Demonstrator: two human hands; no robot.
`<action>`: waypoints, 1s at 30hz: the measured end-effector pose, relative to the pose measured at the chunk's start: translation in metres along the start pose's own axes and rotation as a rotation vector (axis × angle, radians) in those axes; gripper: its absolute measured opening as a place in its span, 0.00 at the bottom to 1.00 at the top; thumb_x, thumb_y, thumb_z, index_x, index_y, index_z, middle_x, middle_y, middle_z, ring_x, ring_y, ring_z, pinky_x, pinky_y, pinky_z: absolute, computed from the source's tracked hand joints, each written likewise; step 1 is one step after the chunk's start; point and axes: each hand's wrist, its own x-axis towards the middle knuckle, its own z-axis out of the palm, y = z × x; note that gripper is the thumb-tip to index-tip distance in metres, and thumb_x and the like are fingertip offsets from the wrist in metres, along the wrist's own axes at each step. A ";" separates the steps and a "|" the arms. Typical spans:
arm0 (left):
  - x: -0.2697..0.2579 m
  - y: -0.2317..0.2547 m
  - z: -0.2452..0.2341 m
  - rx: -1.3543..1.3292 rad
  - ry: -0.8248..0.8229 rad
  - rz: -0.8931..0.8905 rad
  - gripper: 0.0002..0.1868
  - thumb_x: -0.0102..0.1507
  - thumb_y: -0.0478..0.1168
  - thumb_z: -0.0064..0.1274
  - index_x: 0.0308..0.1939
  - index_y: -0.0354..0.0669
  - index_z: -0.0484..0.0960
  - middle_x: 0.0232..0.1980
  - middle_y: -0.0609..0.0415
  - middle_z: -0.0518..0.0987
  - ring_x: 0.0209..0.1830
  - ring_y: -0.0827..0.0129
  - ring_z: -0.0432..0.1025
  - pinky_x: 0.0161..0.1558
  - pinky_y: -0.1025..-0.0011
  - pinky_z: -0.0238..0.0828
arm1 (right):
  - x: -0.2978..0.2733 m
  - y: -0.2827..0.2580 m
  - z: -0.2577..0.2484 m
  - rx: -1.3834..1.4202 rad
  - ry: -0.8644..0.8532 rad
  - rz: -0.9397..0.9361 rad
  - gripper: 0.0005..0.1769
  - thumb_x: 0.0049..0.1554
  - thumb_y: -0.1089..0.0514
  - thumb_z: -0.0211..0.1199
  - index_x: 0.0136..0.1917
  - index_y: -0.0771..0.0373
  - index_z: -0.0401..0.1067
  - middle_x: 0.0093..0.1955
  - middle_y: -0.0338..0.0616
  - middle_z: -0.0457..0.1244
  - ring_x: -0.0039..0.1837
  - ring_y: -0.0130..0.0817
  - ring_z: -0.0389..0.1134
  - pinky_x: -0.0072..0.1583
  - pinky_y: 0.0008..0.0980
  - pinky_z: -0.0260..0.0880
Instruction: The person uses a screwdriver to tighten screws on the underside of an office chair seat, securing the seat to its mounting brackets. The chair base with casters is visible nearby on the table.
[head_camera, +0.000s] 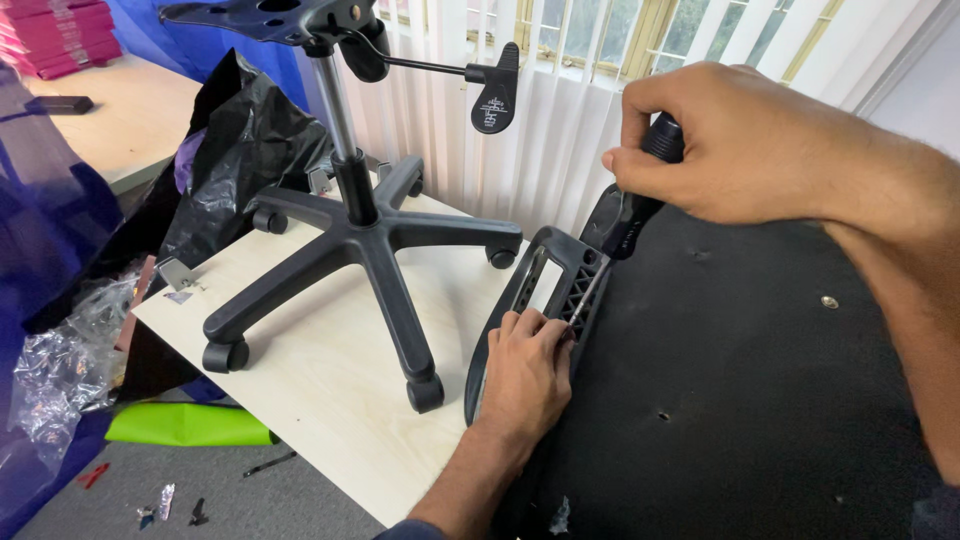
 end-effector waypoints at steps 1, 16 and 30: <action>-0.001 0.000 0.000 -0.002 0.004 0.003 0.09 0.64 0.36 0.55 0.45 0.41 0.86 0.46 0.51 0.78 0.50 0.58 0.69 0.54 0.60 0.63 | 0.001 0.002 0.000 -0.027 -0.036 0.037 0.16 0.62 0.47 0.61 0.45 0.61 0.77 0.22 0.48 0.63 0.23 0.33 0.60 0.30 0.34 0.55; 0.001 0.003 -0.001 -0.061 0.068 0.046 0.05 0.62 0.32 0.56 0.40 0.35 0.85 0.43 0.47 0.77 0.46 0.53 0.69 0.50 0.59 0.70 | 0.001 0.014 0.001 0.196 0.083 -0.298 0.14 0.57 0.52 0.64 0.35 0.63 0.74 0.19 0.39 0.61 0.20 0.29 0.57 0.26 0.31 0.51; 0.006 0.002 -0.003 -0.139 0.103 -0.009 0.05 0.60 0.33 0.59 0.37 0.34 0.88 0.36 0.48 0.78 0.43 0.56 0.70 0.46 0.61 0.73 | -0.016 -0.039 0.060 1.093 0.543 -0.076 0.14 0.68 0.51 0.61 0.47 0.64 0.72 0.36 0.37 0.65 0.39 0.21 0.70 0.44 0.21 0.72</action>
